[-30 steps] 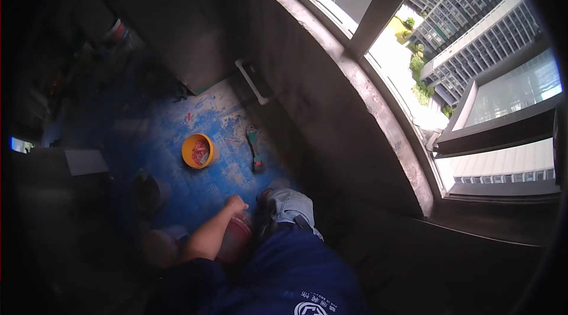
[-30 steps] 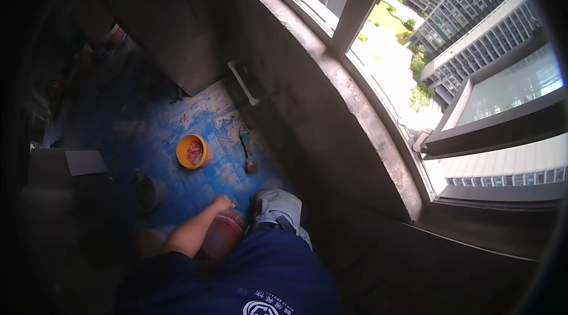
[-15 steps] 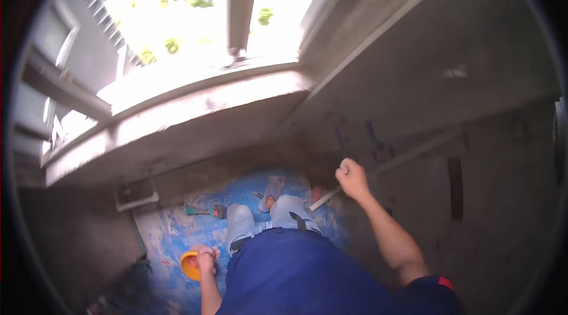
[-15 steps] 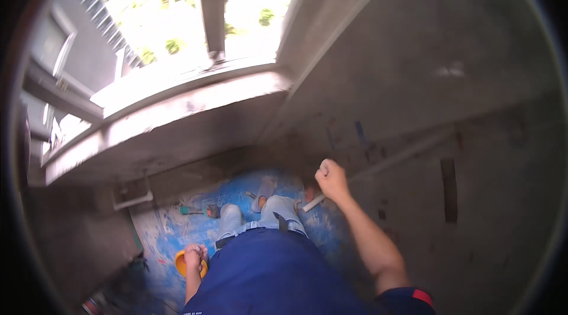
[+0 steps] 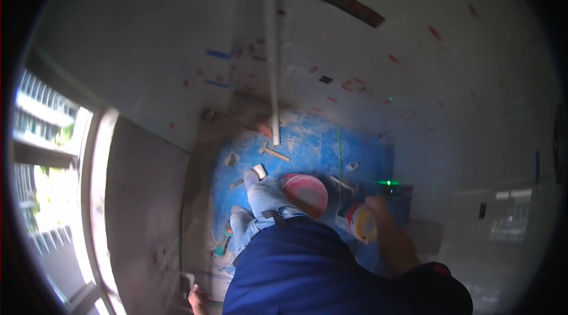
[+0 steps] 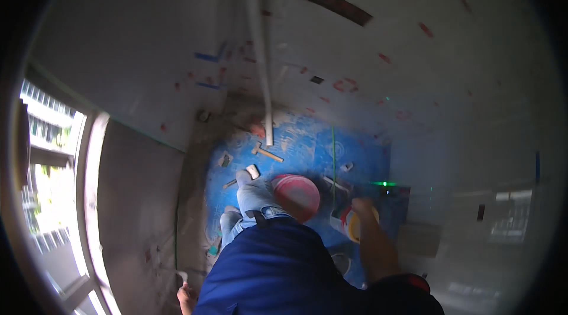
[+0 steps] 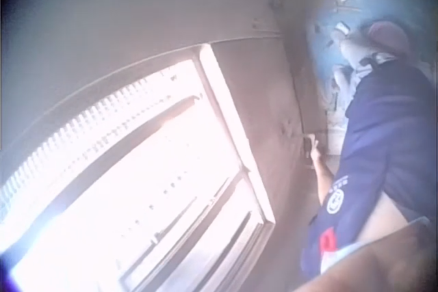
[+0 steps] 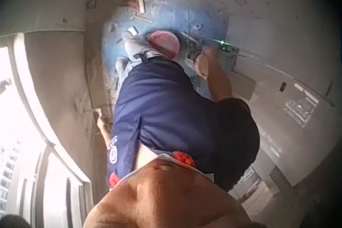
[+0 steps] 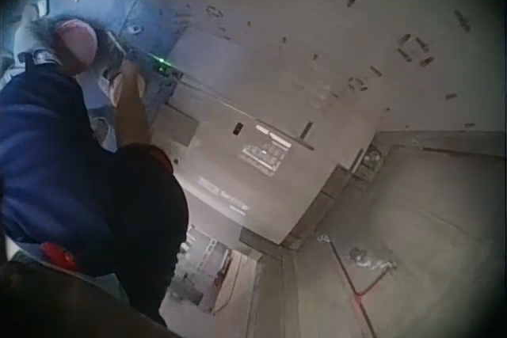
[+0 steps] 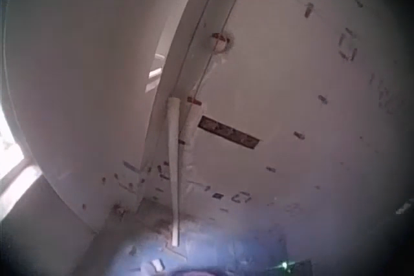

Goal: The person installs a wall tile by tapping it with a mallet, marks a separate tile using a tape measure and pencil, and ત્યારબાદ cuts it using a hand-held tile cutter.

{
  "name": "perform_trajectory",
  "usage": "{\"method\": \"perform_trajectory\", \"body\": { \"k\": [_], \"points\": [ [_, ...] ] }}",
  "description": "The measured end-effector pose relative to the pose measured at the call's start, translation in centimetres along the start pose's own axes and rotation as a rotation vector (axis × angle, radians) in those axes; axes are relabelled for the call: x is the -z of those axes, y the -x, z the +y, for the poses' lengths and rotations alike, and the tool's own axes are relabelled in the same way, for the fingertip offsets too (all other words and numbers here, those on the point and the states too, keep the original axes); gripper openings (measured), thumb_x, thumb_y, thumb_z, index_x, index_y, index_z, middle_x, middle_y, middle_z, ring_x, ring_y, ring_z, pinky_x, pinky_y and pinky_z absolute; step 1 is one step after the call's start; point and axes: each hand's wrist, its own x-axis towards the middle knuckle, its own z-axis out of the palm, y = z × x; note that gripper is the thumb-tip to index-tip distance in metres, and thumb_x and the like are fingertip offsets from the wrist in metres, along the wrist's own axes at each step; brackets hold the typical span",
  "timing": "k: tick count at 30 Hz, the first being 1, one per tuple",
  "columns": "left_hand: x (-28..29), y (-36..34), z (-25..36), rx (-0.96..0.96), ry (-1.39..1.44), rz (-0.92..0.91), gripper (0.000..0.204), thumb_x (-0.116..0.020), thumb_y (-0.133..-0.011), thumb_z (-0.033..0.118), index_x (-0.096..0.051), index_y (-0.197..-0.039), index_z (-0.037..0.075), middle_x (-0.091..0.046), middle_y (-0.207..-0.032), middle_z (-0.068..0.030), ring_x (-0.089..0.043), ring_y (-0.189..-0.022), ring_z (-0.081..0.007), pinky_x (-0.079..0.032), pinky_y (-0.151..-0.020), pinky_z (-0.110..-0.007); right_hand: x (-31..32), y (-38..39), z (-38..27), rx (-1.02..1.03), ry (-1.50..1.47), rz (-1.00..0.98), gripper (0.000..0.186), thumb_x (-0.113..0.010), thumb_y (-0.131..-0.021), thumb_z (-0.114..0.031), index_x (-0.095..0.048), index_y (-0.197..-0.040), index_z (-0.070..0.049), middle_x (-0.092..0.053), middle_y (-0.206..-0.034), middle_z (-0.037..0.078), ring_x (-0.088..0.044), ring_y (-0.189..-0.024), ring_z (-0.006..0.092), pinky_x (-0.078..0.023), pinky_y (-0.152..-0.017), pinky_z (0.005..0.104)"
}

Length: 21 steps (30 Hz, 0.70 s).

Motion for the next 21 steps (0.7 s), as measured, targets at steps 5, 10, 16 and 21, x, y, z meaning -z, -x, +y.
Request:
{"method": "perform_trajectory", "body": {
  "k": [5,10,16,21],
  "points": [
    [-14.3,-1.8,16.3,-0.449,-0.104,-0.209,0.035,-0.063,-0.090,0.024,-0.039,-0.066,0.015,-0.035,-0.053,0.0055,-0.033,-0.044,-0.0080,-0.024,-0.041,-0.027,-3.2,4.3,5.8,0.006,-0.215,-0.118,0.010,-0.066,-0.079,-0.012,-0.068,-0.079,-0.002,-0.061,-0.064,0.006,-0.058,-0.054,0.0140,-0.044,-0.048,0.0285],
    [-28.8,5.6,26.7,-0.556,-0.290,-0.241,0.010,-0.062,-0.092,0.020,-0.059,-0.087,0.012,-0.060,-0.073,0.0019,-0.054,-0.065,-0.0081,-0.040,-0.062,-0.023,-7.1,6.3,5.4,-0.075,-0.324,-0.297,0.020,-0.063,-0.082,-0.017,-0.069,-0.086,0.002,-0.063,-0.066,0.008,-0.058,-0.055,0.0139,-0.045,-0.050,0.0277],
    [-35.3,5.0,23.5,-0.511,-0.344,-0.251,0.013,-0.060,-0.092,0.021,-0.058,-0.082,0.013,-0.061,-0.074,0.0001,-0.052,-0.061,-0.0093,-0.041,-0.058,-0.023,-7.0,-2.4,0.8,-0.237,-0.187,-0.379,0.022,-0.064,-0.082,-0.019,-0.064,-0.076,0.002,-0.061,-0.064,0.009,-0.059,-0.054,0.0176,-0.048,-0.049,0.0302],
    [-36.8,-1.8,9.7,-0.238,-0.089,0.054,0.026,-0.061,-0.087,0.003,-0.047,-0.067,0.013,-0.050,-0.058,0.0003,-0.045,-0.045,-0.0097,-0.034,-0.041,-0.025,-8.2,-20.3,-4.8,0.179,0.350,-0.529,0.013,-0.061,-0.083,-0.015,-0.065,-0.086,-0.003,-0.063,-0.067,0.012,-0.063,-0.058,0.0204,-0.049,-0.053,0.0353]
  ]
}}
